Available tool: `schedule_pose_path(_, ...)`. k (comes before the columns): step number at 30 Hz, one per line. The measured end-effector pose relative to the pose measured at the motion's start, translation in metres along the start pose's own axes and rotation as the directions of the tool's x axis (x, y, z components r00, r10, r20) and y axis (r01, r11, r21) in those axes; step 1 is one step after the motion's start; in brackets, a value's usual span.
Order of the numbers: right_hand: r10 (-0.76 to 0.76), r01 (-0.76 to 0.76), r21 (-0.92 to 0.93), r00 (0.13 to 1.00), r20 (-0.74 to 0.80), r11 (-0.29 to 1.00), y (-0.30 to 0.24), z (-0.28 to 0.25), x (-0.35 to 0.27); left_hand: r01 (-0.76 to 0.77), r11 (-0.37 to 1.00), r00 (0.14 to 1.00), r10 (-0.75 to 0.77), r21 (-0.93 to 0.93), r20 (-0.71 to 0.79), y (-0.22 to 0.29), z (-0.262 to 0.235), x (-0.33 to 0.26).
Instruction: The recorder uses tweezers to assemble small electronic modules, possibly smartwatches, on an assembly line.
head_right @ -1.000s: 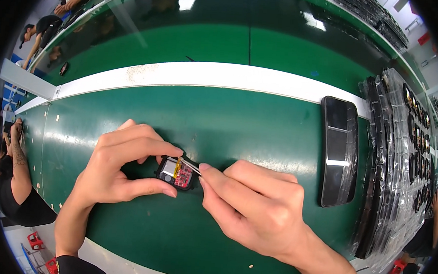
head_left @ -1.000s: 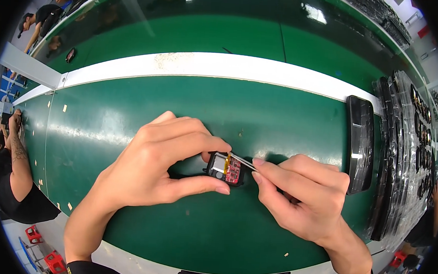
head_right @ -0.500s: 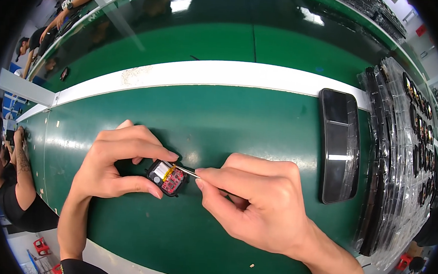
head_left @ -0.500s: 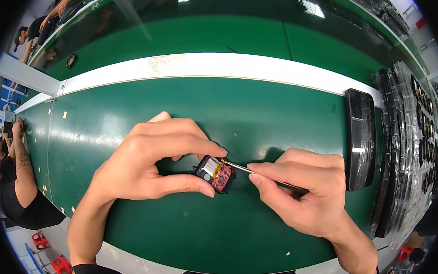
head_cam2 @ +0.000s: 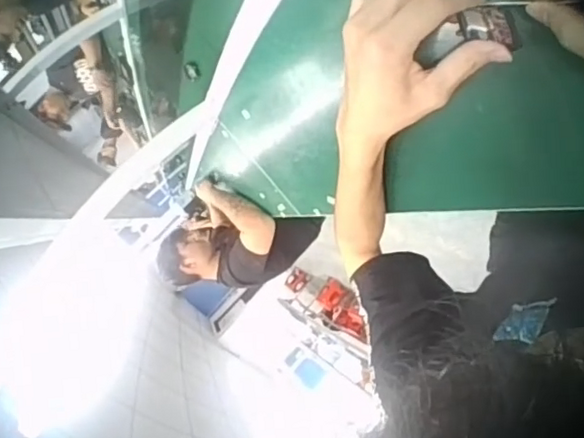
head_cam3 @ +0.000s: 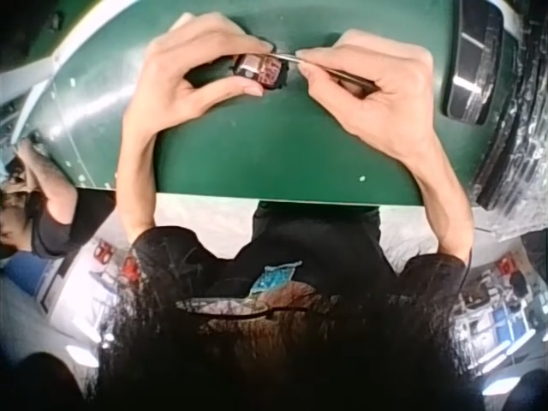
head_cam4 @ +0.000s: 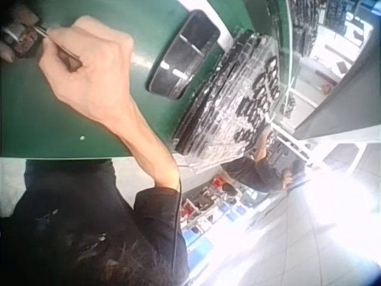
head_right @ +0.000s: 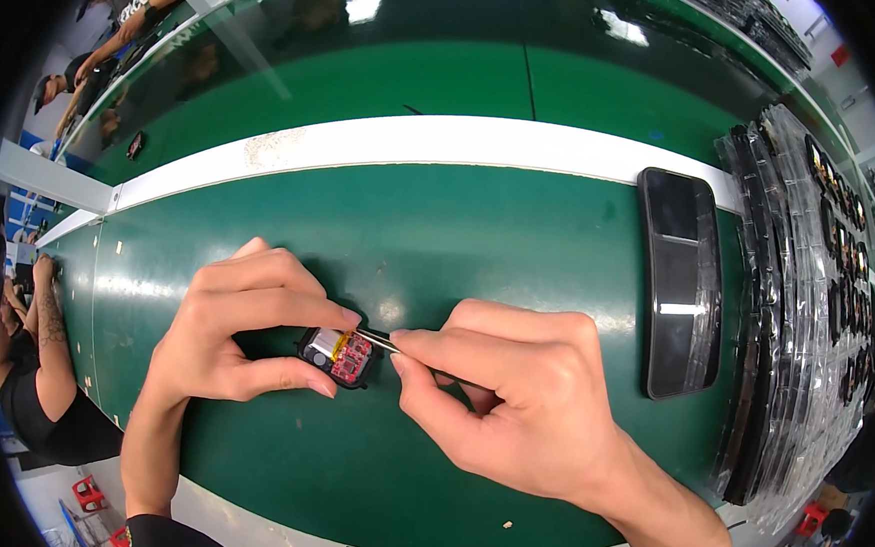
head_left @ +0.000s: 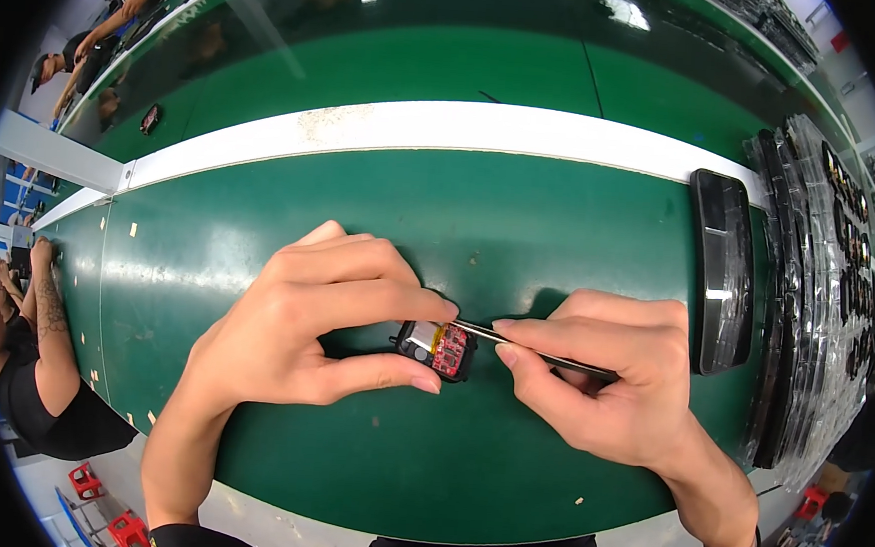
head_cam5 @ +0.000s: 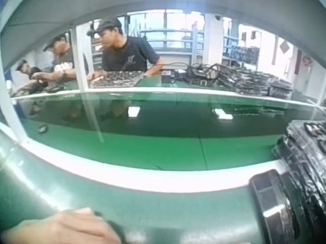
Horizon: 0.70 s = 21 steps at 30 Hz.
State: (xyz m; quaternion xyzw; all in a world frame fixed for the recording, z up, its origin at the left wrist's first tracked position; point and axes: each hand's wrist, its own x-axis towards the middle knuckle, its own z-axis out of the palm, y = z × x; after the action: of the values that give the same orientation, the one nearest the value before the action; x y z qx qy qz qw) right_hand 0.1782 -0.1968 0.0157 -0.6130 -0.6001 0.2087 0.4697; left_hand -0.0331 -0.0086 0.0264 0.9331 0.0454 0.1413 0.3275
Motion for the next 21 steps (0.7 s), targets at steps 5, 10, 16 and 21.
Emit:
schedule_pose_path(5, -0.06, 0.06, 0.012, 0.998, -0.019, 0.998, 0.0031, 0.0028, 0.0003, 0.006, 1.0, 1.0, -0.006, 0.003, -0.007, 0.0013, 0.0001, -0.0005)
schedule_pose_path(10, -0.065, 0.065, -0.004, 0.998, -0.009, 0.998, 0.0009, 0.0018, 0.0011, 0.008, 1.0, 1.0, -0.008, 0.013, -0.009, 0.0012, -0.0003, 0.0)
schedule_pose_path(16, -0.075, 0.075, 0.013, 0.997, -0.022, 0.997, 0.0039, 0.0028, 0.0013, 0.012, 1.0, 1.0, -0.012, -0.002, -0.028, 0.0016, -0.0003, 0.0)
schedule_pose_path(21, -0.073, 0.073, -0.017, 0.997, -0.033, 0.997, -0.0023, -0.0066, -0.0005, -0.005, 1.0, 1.0, 0.004, -0.014, -0.028, 0.006, -0.0004, 0.0068)
